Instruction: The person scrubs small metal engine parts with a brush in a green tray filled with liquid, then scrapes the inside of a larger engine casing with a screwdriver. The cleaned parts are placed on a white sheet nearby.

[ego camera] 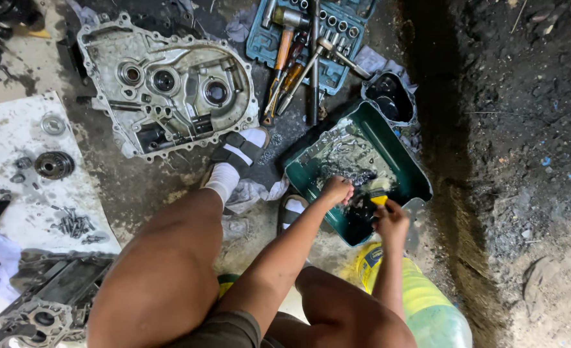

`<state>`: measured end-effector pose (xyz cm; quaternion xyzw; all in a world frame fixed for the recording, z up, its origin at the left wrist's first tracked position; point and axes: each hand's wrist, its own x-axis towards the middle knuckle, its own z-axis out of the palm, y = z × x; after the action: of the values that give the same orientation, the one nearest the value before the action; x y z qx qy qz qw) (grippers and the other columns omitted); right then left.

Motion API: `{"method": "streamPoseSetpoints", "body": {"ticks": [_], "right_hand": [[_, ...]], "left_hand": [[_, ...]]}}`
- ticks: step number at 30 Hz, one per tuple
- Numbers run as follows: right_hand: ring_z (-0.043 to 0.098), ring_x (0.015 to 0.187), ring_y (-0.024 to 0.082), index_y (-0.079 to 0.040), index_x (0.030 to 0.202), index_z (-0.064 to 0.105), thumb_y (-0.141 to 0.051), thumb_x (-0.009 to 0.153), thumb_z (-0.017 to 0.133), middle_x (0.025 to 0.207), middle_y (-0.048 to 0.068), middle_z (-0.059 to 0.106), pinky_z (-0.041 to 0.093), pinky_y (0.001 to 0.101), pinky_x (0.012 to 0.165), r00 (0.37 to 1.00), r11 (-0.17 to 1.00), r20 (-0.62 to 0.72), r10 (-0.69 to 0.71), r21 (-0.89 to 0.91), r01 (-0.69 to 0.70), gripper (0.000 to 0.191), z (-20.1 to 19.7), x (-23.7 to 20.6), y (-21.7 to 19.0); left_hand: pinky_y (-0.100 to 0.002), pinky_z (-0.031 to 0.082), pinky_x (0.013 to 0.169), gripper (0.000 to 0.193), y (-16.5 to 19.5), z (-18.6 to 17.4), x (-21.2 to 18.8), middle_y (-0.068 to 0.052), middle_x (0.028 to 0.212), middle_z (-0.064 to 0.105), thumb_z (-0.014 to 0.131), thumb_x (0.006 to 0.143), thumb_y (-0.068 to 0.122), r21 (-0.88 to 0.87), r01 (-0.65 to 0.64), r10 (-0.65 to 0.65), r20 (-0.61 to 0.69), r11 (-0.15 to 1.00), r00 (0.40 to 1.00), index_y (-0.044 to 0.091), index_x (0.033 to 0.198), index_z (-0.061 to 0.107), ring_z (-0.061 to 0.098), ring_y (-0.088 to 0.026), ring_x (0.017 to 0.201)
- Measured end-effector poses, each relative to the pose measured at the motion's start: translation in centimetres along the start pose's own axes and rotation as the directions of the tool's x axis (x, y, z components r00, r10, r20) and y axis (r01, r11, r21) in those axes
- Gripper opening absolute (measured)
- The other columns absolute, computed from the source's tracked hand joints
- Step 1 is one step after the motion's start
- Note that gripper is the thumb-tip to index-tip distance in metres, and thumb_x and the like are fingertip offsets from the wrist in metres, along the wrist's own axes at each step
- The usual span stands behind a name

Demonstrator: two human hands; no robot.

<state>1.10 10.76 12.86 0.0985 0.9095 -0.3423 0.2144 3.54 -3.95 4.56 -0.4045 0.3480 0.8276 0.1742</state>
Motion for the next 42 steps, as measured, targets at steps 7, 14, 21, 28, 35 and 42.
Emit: {"method": "streamPoseSetpoints", "body": {"ticks": [7,14,21,28,35,42], "right_hand": [[0.07,0.089,0.047,-0.004,0.095,0.076,-0.02,0.092,0.061,0.092,0.029,0.072,0.057,0.0544,0.081,0.989,0.736,0.106,-0.102,-0.661,0.147,0.022,3.0,0.2,-4.9],[0.072,0.082,0.043,-0.004,0.095,0.078,-0.019,0.093,0.065,0.087,0.024,0.075,0.058,0.0499,0.076,0.978,0.769,0.117,-0.175,-0.604,0.21,0.02,2.7,-0.6,-5.5],[0.041,0.05,0.008,-0.003,0.104,0.077,-0.024,0.098,0.066,0.061,-0.002,0.054,0.031,0.0281,0.045,0.923,0.954,0.337,0.187,0.163,-0.252,0.025,-4.0,-5.7,0.6],[0.046,0.058,0.007,0.001,0.101,0.074,-0.024,0.101,0.064,0.069,-0.002,0.058,0.038,0.0264,0.052,0.955,0.998,0.292,0.051,0.021,-0.06,0.027,-7.5,-9.2,3.0],[0.048,0.062,0.005,-0.001,0.113,0.074,-0.022,0.099,0.063,0.072,-0.001,0.061,0.04,0.0245,0.054,0.97,0.998,0.237,-0.059,-0.011,0.064,0.027,-8.2,-9.2,3.1],[0.044,0.051,0.008,0.002,0.114,0.074,-0.018,0.098,0.065,0.073,0.001,0.061,0.032,0.0259,0.045,0.964,0.915,0.24,0.117,0.35,-0.199,0.027,-8.7,-8.1,1.8]], "left_hand": [[-0.035,0.055,0.044,0.039,0.9,-0.6,0.1,-0.007,0.062,0.061,0.057,0.102,0.032,0.027,0.076,-0.073,-0.094,0.997,0.993,0.003,0.076,0.061,0.058,-0.018,0.045],[-0.033,0.058,0.053,0.028,0.2,-2.0,-0.4,-0.006,0.068,0.065,0.06,0.098,0.023,0.002,-0.056,0.056,-0.104,0.998,0.993,0.002,0.08,0.065,0.064,-0.018,0.053],[-0.03,0.059,0.058,0.025,-2.4,-0.5,-0.5,-0.001,0.075,0.069,0.06,0.095,0.027,0.017,0.018,-0.019,0.022,1.0,1.0,0.007,0.084,0.069,0.066,-0.012,0.063],[-0.023,0.025,0.036,0.034,-5.1,1.3,-0.6,0.005,0.063,0.05,0.066,0.098,0.041,-0.197,0.147,-0.071,0.349,0.969,0.934,0.014,0.079,0.061,0.039,-0.006,0.044],[-0.03,0.032,0.041,0.037,-3.4,1.8,0.0,-0.001,0.057,0.048,0.066,0.095,0.046,-0.14,0.125,-0.067,0.359,0.982,0.931,0.011,0.082,0.064,0.041,-0.012,0.044],[-0.028,0.039,0.039,0.05,-0.6,3.0,-1.6,0.005,0.048,0.04,0.06,0.094,0.06,-0.069,0.273,-0.234,0.345,0.96,0.909,0.017,0.07,0.051,0.032,-0.007,0.034]]}}
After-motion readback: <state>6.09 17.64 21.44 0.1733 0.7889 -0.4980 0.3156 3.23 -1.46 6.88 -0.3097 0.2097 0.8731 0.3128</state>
